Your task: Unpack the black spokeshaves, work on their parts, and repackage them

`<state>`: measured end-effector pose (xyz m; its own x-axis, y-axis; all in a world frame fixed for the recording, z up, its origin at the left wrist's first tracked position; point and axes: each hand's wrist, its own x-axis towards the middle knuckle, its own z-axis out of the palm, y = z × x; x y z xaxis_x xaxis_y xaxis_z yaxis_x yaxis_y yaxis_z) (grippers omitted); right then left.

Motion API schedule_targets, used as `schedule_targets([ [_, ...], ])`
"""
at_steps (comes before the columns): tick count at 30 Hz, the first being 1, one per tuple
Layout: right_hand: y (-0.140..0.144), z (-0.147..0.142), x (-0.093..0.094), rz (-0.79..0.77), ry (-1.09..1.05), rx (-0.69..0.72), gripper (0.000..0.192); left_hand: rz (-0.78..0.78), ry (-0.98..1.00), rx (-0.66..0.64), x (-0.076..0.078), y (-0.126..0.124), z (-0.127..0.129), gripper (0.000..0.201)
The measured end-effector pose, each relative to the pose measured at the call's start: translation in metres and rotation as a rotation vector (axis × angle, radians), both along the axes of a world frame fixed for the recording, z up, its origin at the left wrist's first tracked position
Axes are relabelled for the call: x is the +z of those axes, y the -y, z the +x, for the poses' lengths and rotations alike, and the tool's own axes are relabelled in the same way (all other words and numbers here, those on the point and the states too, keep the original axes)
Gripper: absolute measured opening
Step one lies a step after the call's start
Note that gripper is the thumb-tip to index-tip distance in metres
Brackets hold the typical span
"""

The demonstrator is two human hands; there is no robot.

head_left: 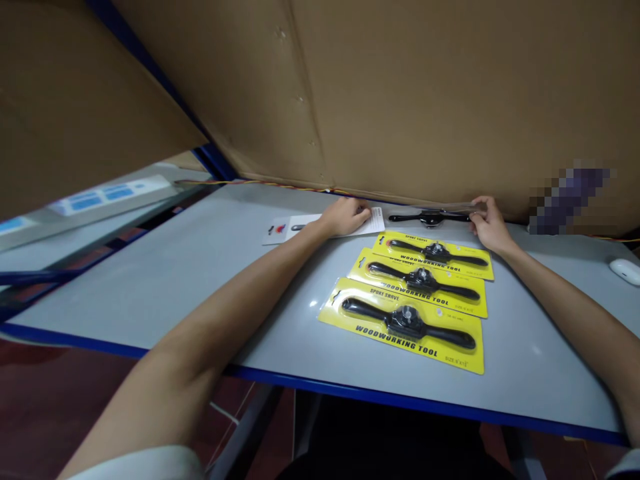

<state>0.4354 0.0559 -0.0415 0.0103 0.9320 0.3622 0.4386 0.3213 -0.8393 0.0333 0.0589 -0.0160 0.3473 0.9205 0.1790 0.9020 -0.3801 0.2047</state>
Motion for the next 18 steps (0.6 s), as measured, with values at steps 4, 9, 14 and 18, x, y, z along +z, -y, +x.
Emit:
schedule_targets([
  [4, 0.001, -0.001, 0.0, 0.009, 0.002, -0.016, 0.033, -0.017, -0.009, 0.011, 0.0, 0.0, 0.001, 0.044],
  [9, 0.002, -0.002, -0.001, 0.019, 0.0, -0.005, 0.034, -0.02, -0.01, 0.007, 0.002, 0.002, 0.001, 0.043],
  [14, 0.006, -0.004, 0.001, 0.029, -0.013, 0.055, 0.037, 0.001, -0.007, -0.014, 0.004, 0.007, 0.001, 0.044],
  [18, 0.01, -0.007, 0.004, 0.039, -0.009, 0.093, 0.036, 0.041, -0.008, -0.023, 0.005, 0.011, 0.006, 0.045],
])
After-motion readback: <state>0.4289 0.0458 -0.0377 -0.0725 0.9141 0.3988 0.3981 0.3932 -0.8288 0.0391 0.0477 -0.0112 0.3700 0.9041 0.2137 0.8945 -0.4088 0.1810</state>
